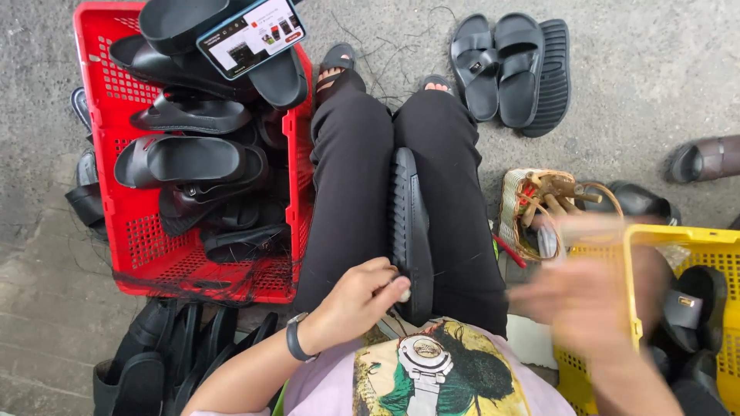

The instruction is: Hand-stitching the sole of a black sandal using a needle and thread while sitting on the ground.

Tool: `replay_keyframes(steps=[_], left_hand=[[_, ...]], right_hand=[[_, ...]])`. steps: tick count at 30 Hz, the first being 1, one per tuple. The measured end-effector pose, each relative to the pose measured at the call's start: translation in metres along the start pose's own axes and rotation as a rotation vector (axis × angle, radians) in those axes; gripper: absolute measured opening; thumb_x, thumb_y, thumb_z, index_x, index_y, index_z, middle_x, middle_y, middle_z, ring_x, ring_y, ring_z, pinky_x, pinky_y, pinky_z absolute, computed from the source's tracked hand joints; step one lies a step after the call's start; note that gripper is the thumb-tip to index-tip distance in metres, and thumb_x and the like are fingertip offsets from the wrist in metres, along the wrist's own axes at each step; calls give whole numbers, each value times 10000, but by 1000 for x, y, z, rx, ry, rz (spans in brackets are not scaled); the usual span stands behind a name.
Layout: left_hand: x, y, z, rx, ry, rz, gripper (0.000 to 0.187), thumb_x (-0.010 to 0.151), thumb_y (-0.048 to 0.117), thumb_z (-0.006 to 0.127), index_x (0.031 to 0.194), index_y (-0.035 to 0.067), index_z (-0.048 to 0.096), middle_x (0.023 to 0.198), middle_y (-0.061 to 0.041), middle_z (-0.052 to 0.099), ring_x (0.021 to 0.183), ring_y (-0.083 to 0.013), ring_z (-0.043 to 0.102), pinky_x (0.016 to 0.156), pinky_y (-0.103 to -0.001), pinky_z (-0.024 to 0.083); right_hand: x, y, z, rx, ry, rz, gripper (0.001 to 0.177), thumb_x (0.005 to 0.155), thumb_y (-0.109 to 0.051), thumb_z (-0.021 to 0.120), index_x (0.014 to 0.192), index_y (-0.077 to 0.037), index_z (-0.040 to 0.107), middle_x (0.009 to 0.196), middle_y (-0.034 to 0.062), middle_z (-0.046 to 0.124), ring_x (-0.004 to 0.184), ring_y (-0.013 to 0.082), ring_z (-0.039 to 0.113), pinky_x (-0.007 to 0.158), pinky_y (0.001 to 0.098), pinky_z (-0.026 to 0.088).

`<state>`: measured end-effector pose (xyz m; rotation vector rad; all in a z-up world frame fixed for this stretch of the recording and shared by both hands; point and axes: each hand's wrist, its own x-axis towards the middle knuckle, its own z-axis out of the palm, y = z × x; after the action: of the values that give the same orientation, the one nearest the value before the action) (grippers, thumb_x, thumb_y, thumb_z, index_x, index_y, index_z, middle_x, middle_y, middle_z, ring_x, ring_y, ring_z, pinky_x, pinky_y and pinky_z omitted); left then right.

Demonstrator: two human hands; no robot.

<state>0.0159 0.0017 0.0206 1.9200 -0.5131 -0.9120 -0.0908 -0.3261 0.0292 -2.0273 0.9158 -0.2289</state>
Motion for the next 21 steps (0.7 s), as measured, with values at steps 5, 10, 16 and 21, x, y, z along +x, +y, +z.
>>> replay_keyframes(steps=[5, 10, 16, 21], left_hand=[[11, -12, 0, -705, 97, 159, 181, 941, 25, 472, 983, -45, 634, 1228, -112, 410, 1158, -240, 422, 1034, -364, 339], [57, 7, -29, -642, 63, 250, 145, 925, 83, 482, 829, 15, 567, 1037, -87, 595, 849, -176, 556, 729, -267, 460], [94, -27, -34, -1002, 153, 15, 272, 986, 179, 466, 993, -45, 621, 866, -113, 652, 617, -75, 452, 536, -180, 378], [59, 13, -80, 157, 448, 257, 238, 826, 11, 639, 600, -4, 566, 854, -67, 621, 758, -217, 542, 698, -299, 448]], right_hand=[[-33, -44, 80, -169, -939, -619, 374, 744, -149, 617, 1114, -101, 638, 866, -25, 751, 518, 154, 644, 499, 273, 519], [-33, -47, 87, 116, -870, -491, 205, 694, -17, 647, 886, -46, 711, 455, -37, 577, 334, 98, 474, 358, 235, 388], [-22, -43, 103, 90, -897, -478, 221, 717, -30, 641, 930, -58, 693, 646, -18, 672, 434, 110, 551, 415, 238, 427], [-28, -45, 93, -475, -717, -877, 352, 876, -262, 563, 1214, -164, 543, 891, 2, 484, 596, 134, 533, 460, 272, 422]])
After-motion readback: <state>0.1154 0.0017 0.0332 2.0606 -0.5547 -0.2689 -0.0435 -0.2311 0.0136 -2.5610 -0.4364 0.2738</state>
